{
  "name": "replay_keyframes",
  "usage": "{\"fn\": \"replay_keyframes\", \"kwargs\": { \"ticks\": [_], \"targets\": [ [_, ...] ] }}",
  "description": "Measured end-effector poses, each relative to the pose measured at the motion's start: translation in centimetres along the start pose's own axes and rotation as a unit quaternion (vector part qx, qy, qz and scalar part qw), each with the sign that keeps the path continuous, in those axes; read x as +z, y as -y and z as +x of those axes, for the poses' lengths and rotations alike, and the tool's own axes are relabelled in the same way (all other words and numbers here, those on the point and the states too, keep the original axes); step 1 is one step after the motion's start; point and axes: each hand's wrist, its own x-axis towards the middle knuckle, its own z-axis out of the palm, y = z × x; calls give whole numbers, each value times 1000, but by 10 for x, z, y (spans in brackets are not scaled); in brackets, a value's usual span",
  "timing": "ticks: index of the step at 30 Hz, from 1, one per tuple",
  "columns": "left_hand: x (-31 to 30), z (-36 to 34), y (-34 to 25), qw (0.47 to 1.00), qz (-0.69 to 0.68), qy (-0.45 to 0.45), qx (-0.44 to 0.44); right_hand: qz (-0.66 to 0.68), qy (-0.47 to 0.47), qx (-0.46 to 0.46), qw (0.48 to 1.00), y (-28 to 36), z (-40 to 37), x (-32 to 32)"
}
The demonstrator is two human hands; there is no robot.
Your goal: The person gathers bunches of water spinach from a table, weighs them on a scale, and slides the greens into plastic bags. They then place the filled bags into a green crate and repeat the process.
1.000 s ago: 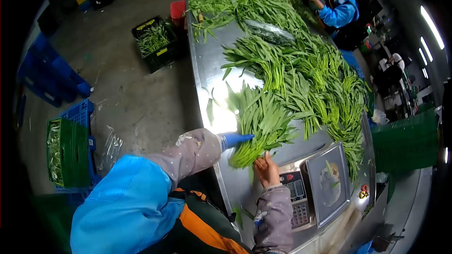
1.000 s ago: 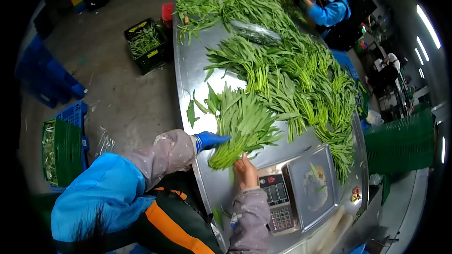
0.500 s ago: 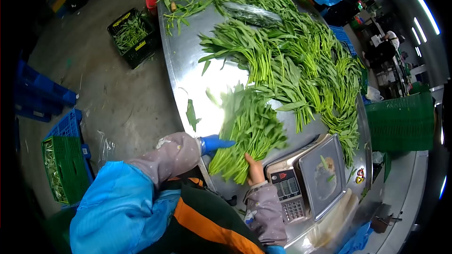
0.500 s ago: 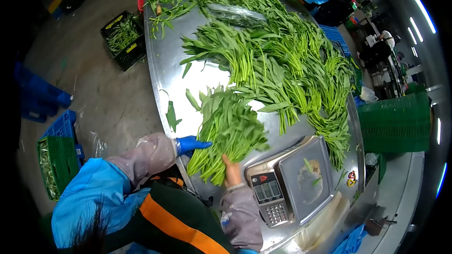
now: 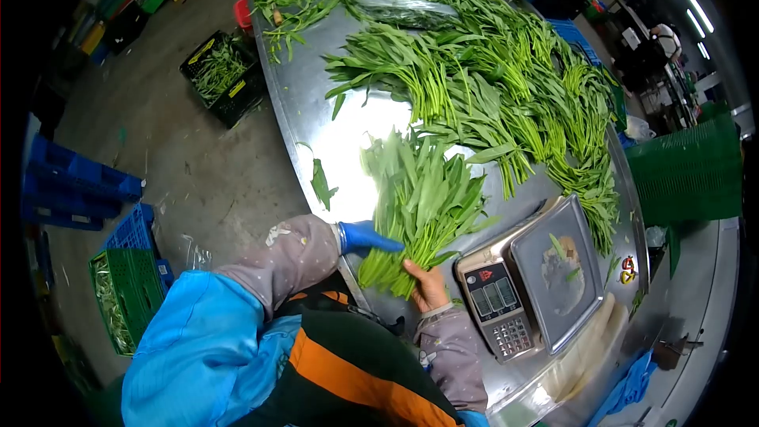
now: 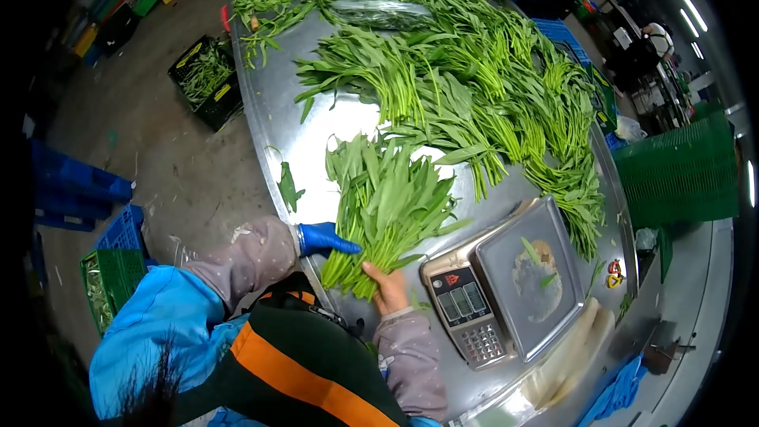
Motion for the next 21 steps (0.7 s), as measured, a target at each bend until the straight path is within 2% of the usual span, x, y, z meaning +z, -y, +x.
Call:
{"fn": "replay_keyframes", "kwargs": {
  "ticks": [3,5,7,8,10,12,14,15,16,18,19,20,21],
  "targets": [
    [4,8,13,993,11,-19,116,-119,-51,-32,991,-3,-1,16],
    [15,4,4,981,115,-96,120,-176,-86,-58,979,-3,3,16],
    [30,1,-10,962,181,-133,153,-221,-54,-119,966,21,-16,24],
    [47,-11,-31,958,201,-103,179,-243,-43,-150,957,39,-34,31],
    [91,-29,-92,942,233,-41,237,-271,-83,-200,938,84,-72,37],
    [140,4,-134,900,215,26,377,-253,-136,-283,915,137,-112,30],
    [194,30,-188,872,301,41,384,-258,-159,-371,878,190,-151,22],
    [224,57,-209,865,326,67,375,-258,-200,-415,849,207,-163,4],
    [246,82,-220,858,351,91,365,-217,-186,-430,857,222,-173,-11],
    [269,110,-224,881,320,153,312,-188,-206,-435,856,237,-179,-43],
    [282,124,-222,890,307,184,282,-141,-235,-376,885,235,-171,-86],
    [282,134,-206,894,164,316,272,-158,-272,-360,878,227,-157,-121],
    [286,241,-149,875,158,297,348,-170,-310,-333,874,209,-137,-168]
  ]
}}
